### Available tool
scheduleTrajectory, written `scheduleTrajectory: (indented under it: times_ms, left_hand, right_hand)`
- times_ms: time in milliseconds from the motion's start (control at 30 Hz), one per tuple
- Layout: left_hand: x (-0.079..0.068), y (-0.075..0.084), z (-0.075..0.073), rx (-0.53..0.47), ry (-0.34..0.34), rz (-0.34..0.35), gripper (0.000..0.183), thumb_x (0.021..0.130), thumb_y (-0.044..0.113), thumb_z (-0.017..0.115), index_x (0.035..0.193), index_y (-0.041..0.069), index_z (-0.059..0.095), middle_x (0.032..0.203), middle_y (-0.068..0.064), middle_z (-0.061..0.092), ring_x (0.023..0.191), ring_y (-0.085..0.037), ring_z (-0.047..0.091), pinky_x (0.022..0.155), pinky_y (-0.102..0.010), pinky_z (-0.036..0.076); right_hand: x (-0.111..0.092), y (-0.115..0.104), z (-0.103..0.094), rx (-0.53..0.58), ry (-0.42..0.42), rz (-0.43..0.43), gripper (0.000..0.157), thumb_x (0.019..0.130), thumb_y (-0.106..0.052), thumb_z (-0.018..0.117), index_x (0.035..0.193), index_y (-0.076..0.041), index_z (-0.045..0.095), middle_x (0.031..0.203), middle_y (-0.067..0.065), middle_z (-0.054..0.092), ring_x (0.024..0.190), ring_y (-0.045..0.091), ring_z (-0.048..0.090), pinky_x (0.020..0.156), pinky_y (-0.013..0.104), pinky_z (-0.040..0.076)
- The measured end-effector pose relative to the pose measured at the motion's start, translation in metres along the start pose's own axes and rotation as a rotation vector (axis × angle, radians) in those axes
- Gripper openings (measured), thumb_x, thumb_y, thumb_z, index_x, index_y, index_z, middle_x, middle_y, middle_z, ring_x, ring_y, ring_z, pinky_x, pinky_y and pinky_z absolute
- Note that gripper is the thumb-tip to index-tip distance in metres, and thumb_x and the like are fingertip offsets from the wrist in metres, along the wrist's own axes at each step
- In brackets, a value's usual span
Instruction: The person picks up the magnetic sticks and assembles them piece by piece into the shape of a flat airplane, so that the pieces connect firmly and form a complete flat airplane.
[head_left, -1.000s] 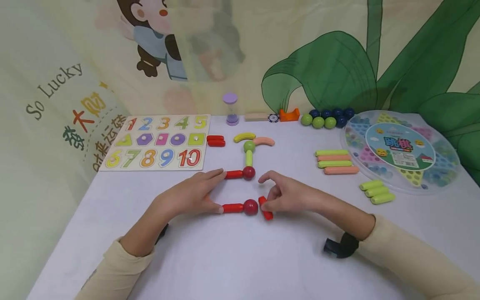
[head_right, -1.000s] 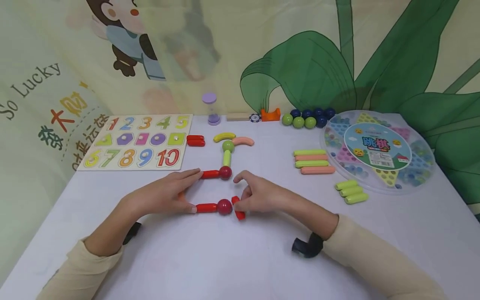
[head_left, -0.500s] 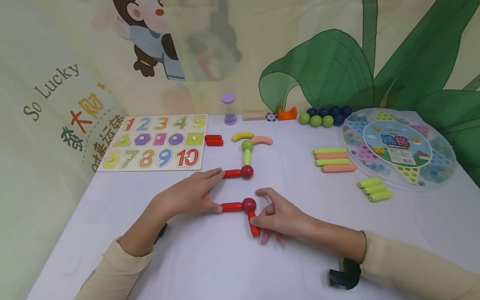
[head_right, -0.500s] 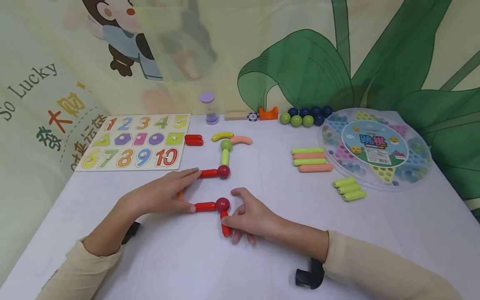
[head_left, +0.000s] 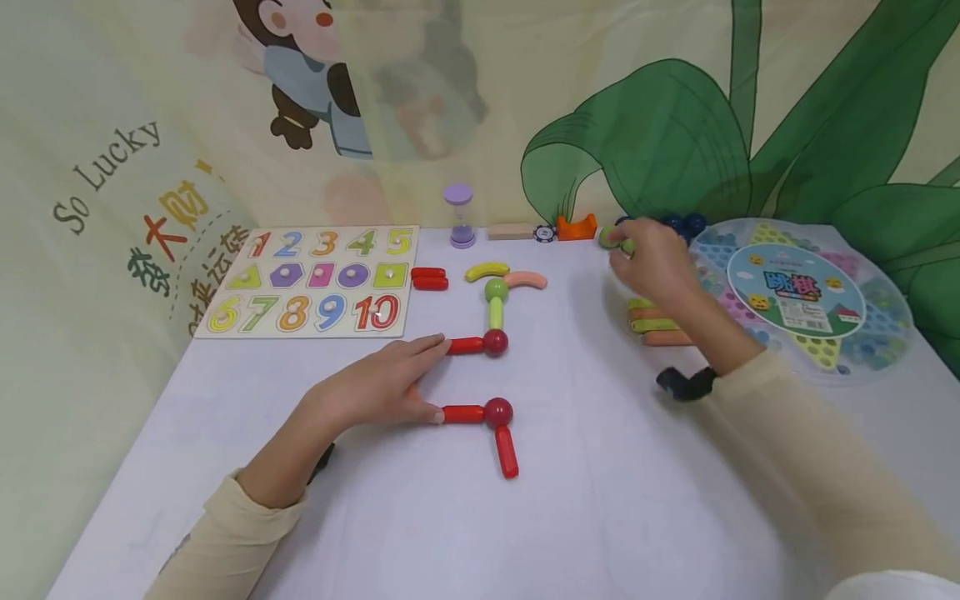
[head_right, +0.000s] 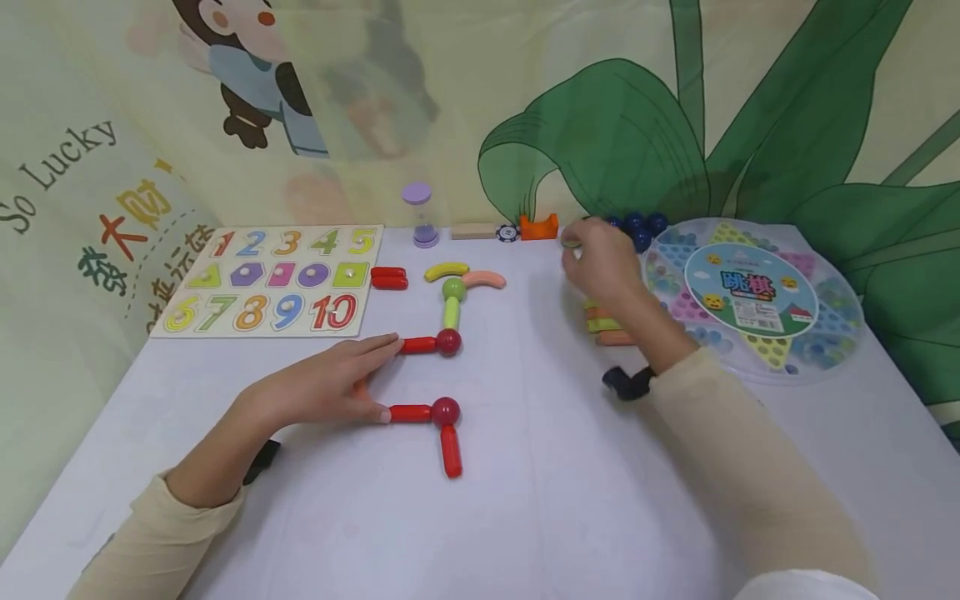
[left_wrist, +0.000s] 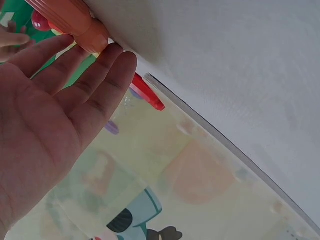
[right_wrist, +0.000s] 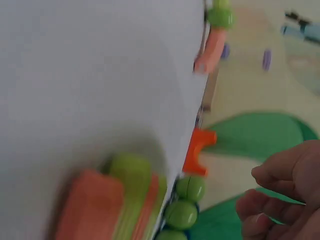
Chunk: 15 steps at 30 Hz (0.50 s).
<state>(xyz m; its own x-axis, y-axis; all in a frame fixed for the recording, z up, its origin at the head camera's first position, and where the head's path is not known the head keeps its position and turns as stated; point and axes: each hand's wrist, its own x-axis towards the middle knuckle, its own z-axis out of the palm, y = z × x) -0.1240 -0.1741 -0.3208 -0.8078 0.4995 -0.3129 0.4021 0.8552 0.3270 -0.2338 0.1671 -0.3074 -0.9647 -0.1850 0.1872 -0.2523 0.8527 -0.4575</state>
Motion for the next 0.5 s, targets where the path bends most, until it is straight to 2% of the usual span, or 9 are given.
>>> scheduleTrajectory:
  times_ms: [67,133,200,300,500]
  left_hand:
    - [0.0,0.0,0.0,-0.016,-0.007,-0.008,0.089,0.07,0.047,0.073,0.143,0.019,0.029,0.145,0.003,0.027,0.127,-0.02,0.029,0.096,-0.038,0.037]
    - [0.0,0.001,0.001,-0.031,-0.013,-0.017,0.089,0.07,0.046,0.073,0.142,0.02,0.03,0.145,0.003,0.027,0.126,-0.02,0.03,0.094,-0.037,0.039]
    - [-0.001,0.001,0.001,-0.035,-0.014,-0.02,0.088,0.07,0.046,0.073,0.142,0.02,0.03,0.145,0.003,0.027,0.126,-0.02,0.03,0.093,-0.037,0.039]
    - [-0.001,0.002,0.001,-0.029,-0.01,-0.022,0.088,0.07,0.046,0.073,0.142,0.021,0.03,0.145,0.004,0.027,0.126,-0.019,0.03,0.093,-0.036,0.039]
    - [-0.001,0.001,0.0,-0.024,-0.007,-0.024,0.088,0.07,0.046,0.073,0.142,0.021,0.03,0.145,0.004,0.027,0.124,-0.019,0.032,0.092,-0.035,0.04]
  right_hand:
    - [0.021,0.019,-0.012,-0.112,-0.019,0.079,0.031,0.084,-0.009,0.052,0.114,-0.001,0.059,0.113,0.021,0.054,0.093,0.038,0.051,0.078,0.052,0.041]
    - [0.035,0.032,-0.02,-0.198,-0.084,0.137,0.037,0.082,-0.008,0.052,0.117,0.001,0.055,0.116,0.025,0.051,0.102,0.043,0.047,0.083,0.056,0.037]
    - [0.042,0.04,-0.024,-0.258,-0.164,0.176,0.04,0.081,-0.008,0.052,0.119,0.003,0.053,0.117,0.027,0.05,0.102,0.044,0.046,0.083,0.056,0.037]
    - [0.048,0.045,-0.024,-0.297,-0.242,0.212,0.042,0.081,-0.009,0.054,0.12,0.004,0.051,0.118,0.027,0.049,0.101,0.043,0.045,0.082,0.057,0.038]
    - [0.051,0.044,-0.018,-0.335,-0.274,0.245,0.042,0.083,-0.011,0.055,0.122,0.005,0.049,0.118,0.026,0.048,0.099,0.041,0.045,0.08,0.058,0.038]
